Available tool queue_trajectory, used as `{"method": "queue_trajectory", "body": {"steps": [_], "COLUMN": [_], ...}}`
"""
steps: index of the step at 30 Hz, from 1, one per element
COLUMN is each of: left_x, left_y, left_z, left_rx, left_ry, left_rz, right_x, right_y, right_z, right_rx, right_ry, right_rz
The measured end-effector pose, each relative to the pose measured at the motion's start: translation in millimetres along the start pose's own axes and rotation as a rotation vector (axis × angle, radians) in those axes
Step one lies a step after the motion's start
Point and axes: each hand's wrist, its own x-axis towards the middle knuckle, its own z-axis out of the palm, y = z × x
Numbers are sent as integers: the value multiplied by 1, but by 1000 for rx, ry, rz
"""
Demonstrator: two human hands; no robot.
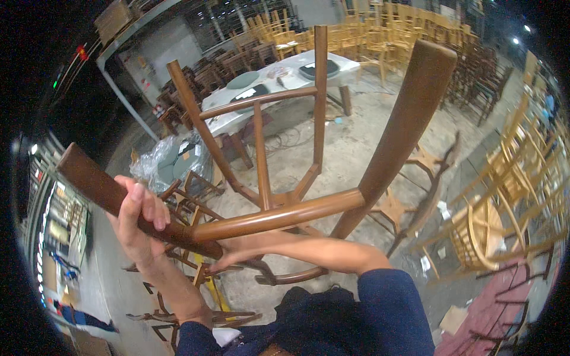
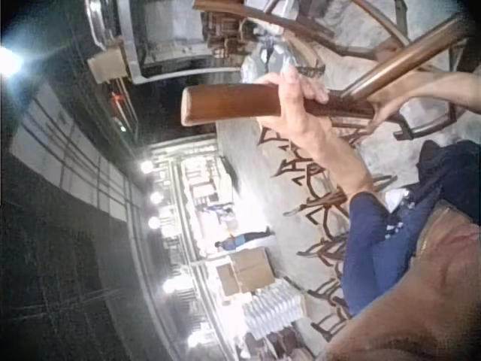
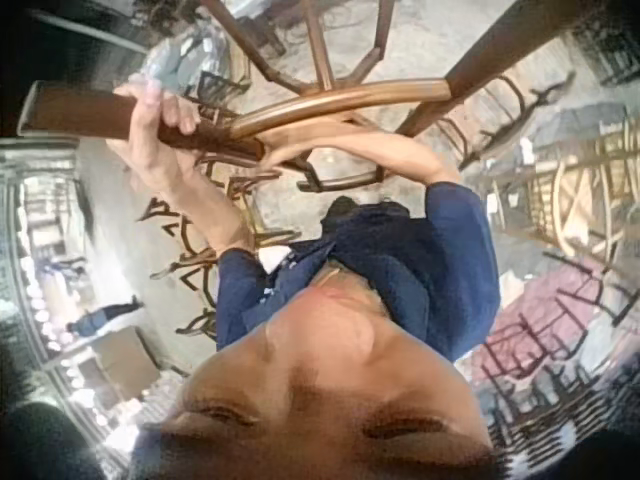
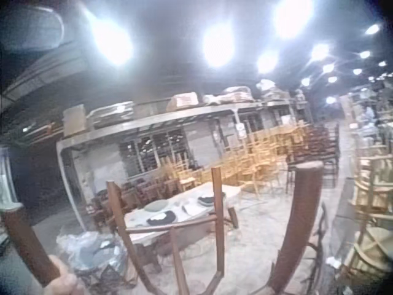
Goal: The person assembles a wooden chair by inserting screws into the frame and tightening them with a power drill. They then place a cushion onto the chair seat and move the completed chair to a stack.
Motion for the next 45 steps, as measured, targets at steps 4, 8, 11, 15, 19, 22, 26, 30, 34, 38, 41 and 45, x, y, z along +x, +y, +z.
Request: {"method": "queue_trajectory", "body": {"steps": [4,8,11,15,19,22,26,30,34,38,41,45], "left_x": [87,185,272,401,485,567,657,757,868,942,976,945], "left_y": [-96,-198,-282,-398,-464,-510,-604,-716,-803,-877,-941,-1027], "left_z": [-19,-33,-36,-53,-89,-92,-92,-104,-127,-152,-168,-222], "left_rx": [89,6,-37,-56,101,124,151,234,284,355,301,318], "left_ry": [143,22,-54,-71,40,137,213,307,414,495,516,720], "left_rz": [-49,-186,-232,-262,-238,-160,28,209,267,283,238,98], "right_x": [-29,-77,-26,38,144,210,278,342,432,507,533,544], "right_y": [44,100,199,380,485,541,635,760,867,943,1008,1074], "right_z": [-88,-217,-323,-441,-482,-544,-613,-681,-740,-778,-791,-734], "right_rx": [-154,-703,-479,243,337,328,346,274,315,339,371,363], "right_ry": [-54,1404,1475,1484,1559,1548,1557,1502,1469,1460,1452,1423], "right_rz": [-28,-55,364,398,325,235,122,106,80,81,94,227]}}
